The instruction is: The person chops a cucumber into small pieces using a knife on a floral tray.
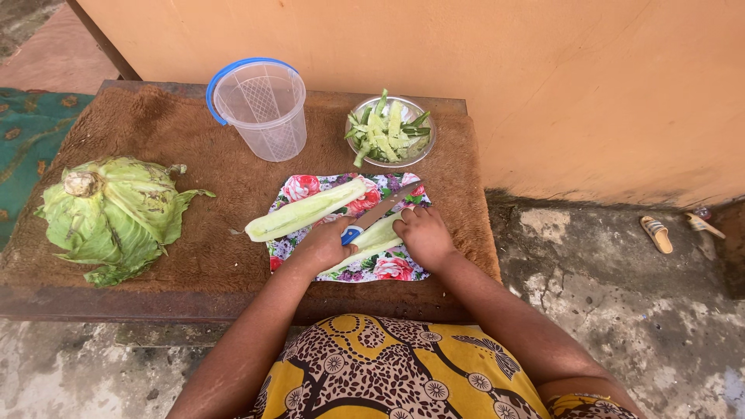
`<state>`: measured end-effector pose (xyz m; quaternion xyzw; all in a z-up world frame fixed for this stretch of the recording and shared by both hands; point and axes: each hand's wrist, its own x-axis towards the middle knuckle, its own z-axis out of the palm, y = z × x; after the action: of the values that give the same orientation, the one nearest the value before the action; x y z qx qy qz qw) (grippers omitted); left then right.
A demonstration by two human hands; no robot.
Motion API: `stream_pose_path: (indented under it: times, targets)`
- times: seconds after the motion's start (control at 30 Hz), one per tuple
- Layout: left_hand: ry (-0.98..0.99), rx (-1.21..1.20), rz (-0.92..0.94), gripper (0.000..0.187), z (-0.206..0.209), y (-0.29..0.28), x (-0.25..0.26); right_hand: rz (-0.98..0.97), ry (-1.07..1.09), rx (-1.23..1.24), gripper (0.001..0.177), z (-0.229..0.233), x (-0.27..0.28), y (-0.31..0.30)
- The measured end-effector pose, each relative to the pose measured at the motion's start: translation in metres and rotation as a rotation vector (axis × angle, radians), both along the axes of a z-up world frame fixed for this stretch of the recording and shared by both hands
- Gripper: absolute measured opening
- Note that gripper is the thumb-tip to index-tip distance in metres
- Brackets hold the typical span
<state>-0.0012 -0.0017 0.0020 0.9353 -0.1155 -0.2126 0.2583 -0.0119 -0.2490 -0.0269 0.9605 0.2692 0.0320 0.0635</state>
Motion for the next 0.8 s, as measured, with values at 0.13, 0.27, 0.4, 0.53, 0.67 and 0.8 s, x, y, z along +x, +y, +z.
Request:
stream_pose_path:
  times: [0.13,0.27,0.4,0.53,0.67,0.8]
  targets:
    - [0.051,0.015,0.027,0.065,-0.004,0.002,-0.002,0.077,0.02,0.079,0.027,0.015,-0.001,-0.004]
    - [0.0,-0.019,0.054,0.064,-0.013,0.003,0.001,0.165,0.18,0.231,0.027,0.006,-0.022,0.027]
    - [-0.108,-0.064,0.089,0.066,-0.003,0.002,-0.006,0.22,0.205,0.54,0.033,-0.007,-0.028,0.051]
    - [-0.103,0.127,0.097,0.058,0.034,0.022,-0.022,0.162,0.231,0.516,0.025,-0.021,-0.013,0.049]
    - [-0.173,0.176,0.071,0.055,0.055,0.068,-0.055,0.129,0.103,0.598,0.018,-0.034,-0.004,0.03]
    - [-0.161,0.124,-0.023,0.045,0.056,0.099,-0.091,0.112,0.068,0.744,0.019,-0.037,-0.012,0.02]
